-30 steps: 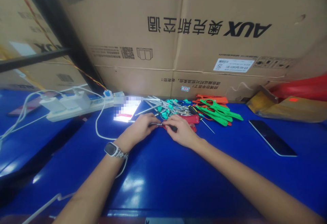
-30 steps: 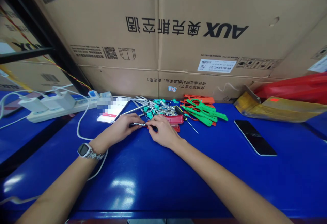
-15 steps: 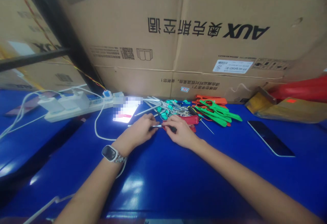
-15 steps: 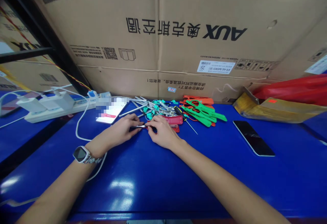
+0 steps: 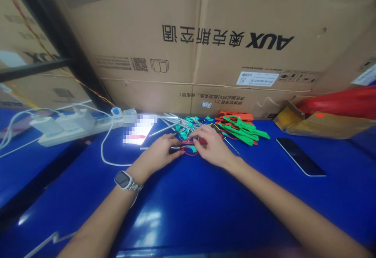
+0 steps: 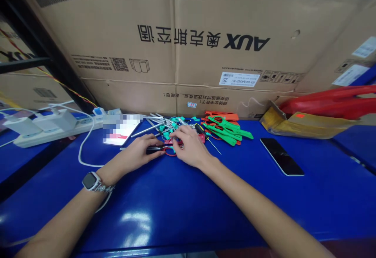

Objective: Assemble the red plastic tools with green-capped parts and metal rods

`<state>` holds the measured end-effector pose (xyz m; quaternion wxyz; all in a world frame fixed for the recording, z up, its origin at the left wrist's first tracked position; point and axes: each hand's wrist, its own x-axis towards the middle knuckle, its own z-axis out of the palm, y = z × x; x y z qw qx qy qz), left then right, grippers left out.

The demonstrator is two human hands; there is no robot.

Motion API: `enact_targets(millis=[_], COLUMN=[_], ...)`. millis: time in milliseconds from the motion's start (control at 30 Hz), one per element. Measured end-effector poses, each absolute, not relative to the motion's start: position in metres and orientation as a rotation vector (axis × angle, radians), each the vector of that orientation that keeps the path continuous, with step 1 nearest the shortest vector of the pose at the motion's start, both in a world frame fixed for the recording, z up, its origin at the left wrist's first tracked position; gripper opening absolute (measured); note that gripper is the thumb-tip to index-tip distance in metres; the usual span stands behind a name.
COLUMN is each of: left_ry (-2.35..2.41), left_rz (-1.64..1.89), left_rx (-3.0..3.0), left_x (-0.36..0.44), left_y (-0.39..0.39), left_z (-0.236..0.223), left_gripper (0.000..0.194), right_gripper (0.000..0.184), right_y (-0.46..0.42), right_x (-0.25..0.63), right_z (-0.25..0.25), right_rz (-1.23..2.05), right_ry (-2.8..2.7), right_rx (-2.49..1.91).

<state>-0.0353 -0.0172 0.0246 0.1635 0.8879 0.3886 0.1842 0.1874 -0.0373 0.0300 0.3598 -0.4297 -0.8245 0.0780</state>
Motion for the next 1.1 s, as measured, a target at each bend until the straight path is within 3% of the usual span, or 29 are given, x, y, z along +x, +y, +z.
enact_targets(millis=[100, 267, 467, 633, 733, 1100], left_ry=[1.102, 1.073, 1.096, 1.153, 1.153, 1.068], left_rz=[0.507, 0.514, 0.511, 0.528, 0.513, 0.528], left_rx=[2.533, 2.542, 2.46, 2.405, 2.406, 2.454], left_x=[-0.035, -0.035, -0.036, -0.04, -0.042, -0.039], left_y=[-0.017, -0.015, -0.018, -0.02, -0.019, -0.016], left_z=[0.024, 0.022, 0.028, 0.036, 0.036, 0.029], left_gripper=[0.024, 0.021, 0.023, 0.031, 0.024, 0.011], right_gripper=[0.024, 0.024, 0.002, 0.024, 0.037, 0.046], right_y=[-0.034, -0.019, -0.017, -0.037, -0.042, -0.035], right_x=[0.211, 0.227, 0.224, 0.229, 0.229, 0.223], right_z=[0.038, 0.036, 0.043, 0.049, 0.046, 0.039], right_rz=[0.034, 0.104, 0.251, 0.193, 0.134, 0.186], right_ry=[-2.25, -2.38, -2.384, -2.299, -2.335, -2.545], right_rx=[-1.39, -1.502, -1.317, -1.227, -1.129, -1.144])
